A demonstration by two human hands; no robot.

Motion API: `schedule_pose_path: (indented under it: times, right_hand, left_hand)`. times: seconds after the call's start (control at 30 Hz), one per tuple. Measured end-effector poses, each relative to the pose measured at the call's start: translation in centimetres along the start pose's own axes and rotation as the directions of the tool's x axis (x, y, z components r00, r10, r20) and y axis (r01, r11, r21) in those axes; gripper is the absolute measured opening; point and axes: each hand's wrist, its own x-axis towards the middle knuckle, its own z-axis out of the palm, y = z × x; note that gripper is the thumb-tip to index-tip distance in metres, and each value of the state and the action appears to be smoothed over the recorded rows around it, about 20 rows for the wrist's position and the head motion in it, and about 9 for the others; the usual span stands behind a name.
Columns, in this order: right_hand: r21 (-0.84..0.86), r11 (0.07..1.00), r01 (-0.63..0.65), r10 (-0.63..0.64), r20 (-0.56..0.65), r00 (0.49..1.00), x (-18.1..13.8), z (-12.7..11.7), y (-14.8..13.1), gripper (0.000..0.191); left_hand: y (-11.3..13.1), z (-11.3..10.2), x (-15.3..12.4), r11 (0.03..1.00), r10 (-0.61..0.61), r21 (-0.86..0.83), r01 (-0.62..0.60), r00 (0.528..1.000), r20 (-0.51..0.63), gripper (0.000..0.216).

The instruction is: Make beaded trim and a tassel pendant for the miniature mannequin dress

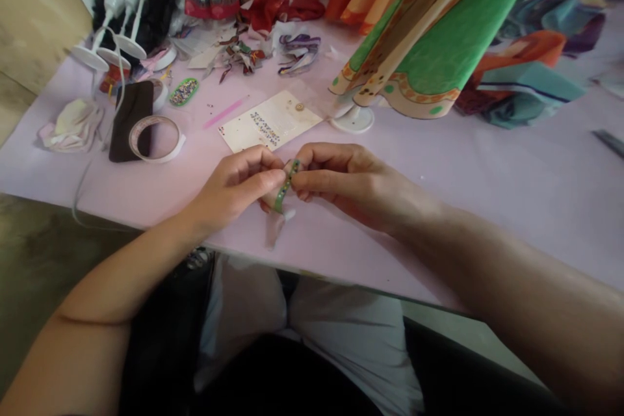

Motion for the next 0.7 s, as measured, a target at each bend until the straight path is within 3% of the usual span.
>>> schedule_pose_path:
  times: [0.23, 0.4, 0.7]
  right_hand:
    - [0.040, 0.999, -0.023, 0.024, -0.011, 1.000, -0.05, -0.09, -0.04, 0.014]
    - [0.091, 0.996, -0.020, 0.021, -0.015, 1.000, 0.02, -0.04, 0.04, 0.013]
    - [0.100, 0.995, -0.025, 0.028, -0.025, 0.999, 0.17, 0.01, 0.17, 0.023]
  left_hand:
    - [-0.14, -0.31, -0.13, 0.999, 0.006, -0.042, -0.005, 1.000, 0.017, 0.026]
    - [-0.26, -0.13, 0.22, 1.000, 0.008, 0.030, -0.009, 1.000, 0.013, 0.016]
    - [-0.30, -0.17, 0.25, 0.996, 0.067, 0.064, -0.069, 0.997, 0.040, 0.020]
